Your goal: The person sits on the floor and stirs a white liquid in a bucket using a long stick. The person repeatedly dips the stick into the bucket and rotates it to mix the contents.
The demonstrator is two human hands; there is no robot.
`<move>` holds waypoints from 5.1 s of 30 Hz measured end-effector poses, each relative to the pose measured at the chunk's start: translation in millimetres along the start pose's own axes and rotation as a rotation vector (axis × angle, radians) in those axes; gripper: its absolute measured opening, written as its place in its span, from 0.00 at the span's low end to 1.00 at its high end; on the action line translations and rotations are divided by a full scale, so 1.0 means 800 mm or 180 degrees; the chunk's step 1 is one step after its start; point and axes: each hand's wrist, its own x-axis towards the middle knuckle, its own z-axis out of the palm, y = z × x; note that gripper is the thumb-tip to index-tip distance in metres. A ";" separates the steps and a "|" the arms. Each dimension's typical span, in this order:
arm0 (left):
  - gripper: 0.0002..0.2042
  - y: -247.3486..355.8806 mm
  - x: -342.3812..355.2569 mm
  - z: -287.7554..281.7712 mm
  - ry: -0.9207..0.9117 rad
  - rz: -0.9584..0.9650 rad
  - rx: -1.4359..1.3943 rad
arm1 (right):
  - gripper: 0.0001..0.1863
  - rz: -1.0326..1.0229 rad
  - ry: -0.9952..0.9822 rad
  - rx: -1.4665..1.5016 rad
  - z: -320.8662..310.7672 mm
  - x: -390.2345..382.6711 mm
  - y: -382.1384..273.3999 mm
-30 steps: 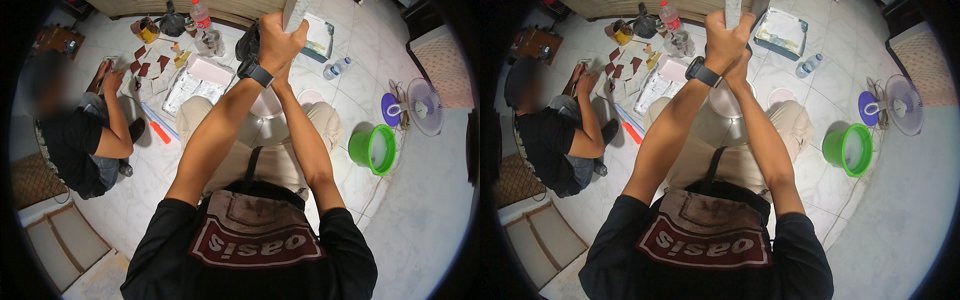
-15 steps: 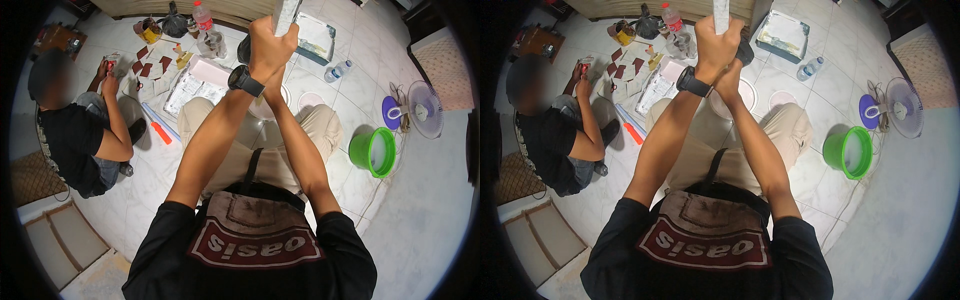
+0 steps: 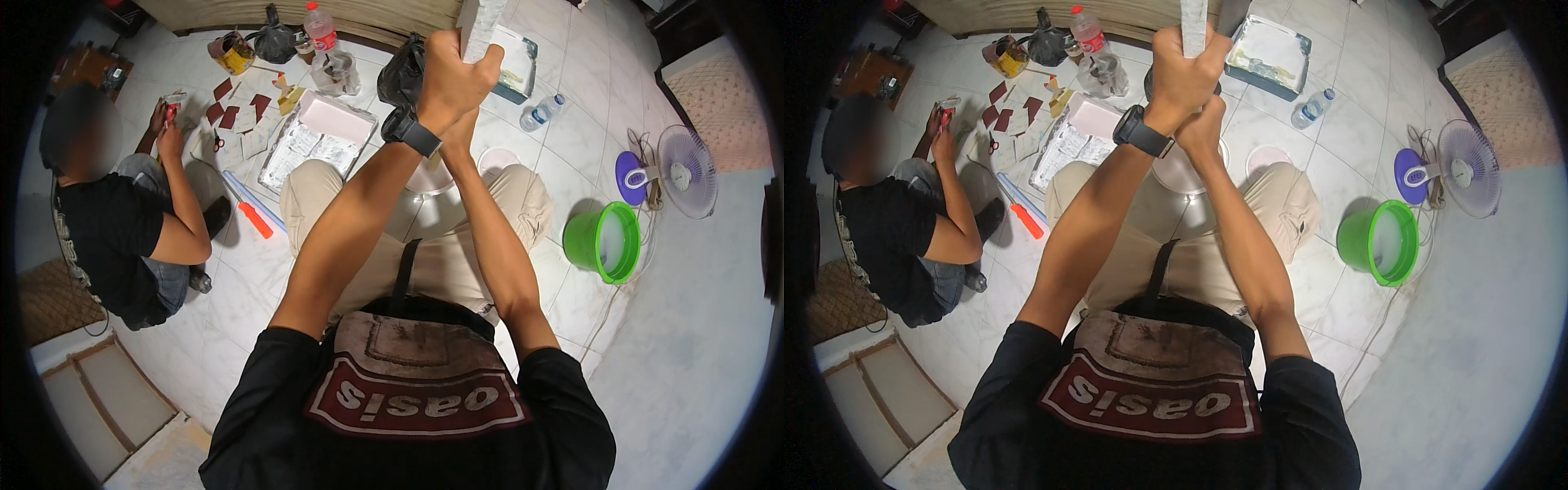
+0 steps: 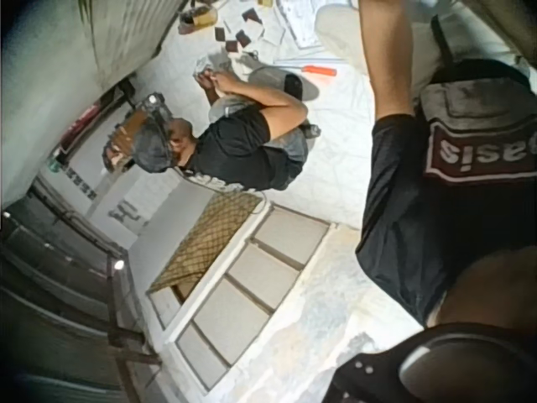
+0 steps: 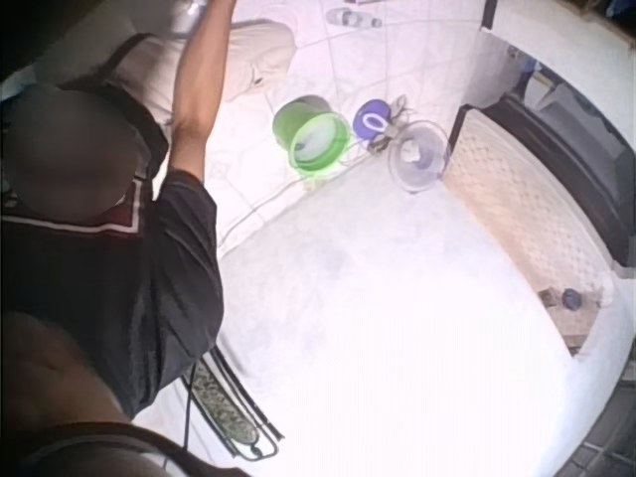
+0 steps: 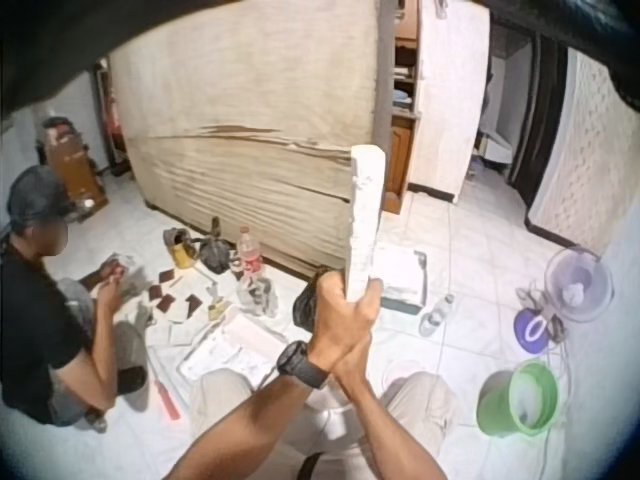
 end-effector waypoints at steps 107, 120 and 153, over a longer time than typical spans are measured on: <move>0.10 -0.008 0.004 -0.010 -0.0104 -0.0005 0.0195 | 0.11 0.0140 0.0415 0.0386 0.034 -0.010 0.030; 0.15 0.010 -0.014 0.016 -0.0314 -0.0244 -0.0240 | 0.09 -0.0195 0.0279 0.0546 -0.009 -0.013 0.001; 0.13 -0.009 -0.010 0.003 0.0197 0.0380 0.0274 | 0.16 -0.0347 0.0041 0.0092 0.010 0.006 0.040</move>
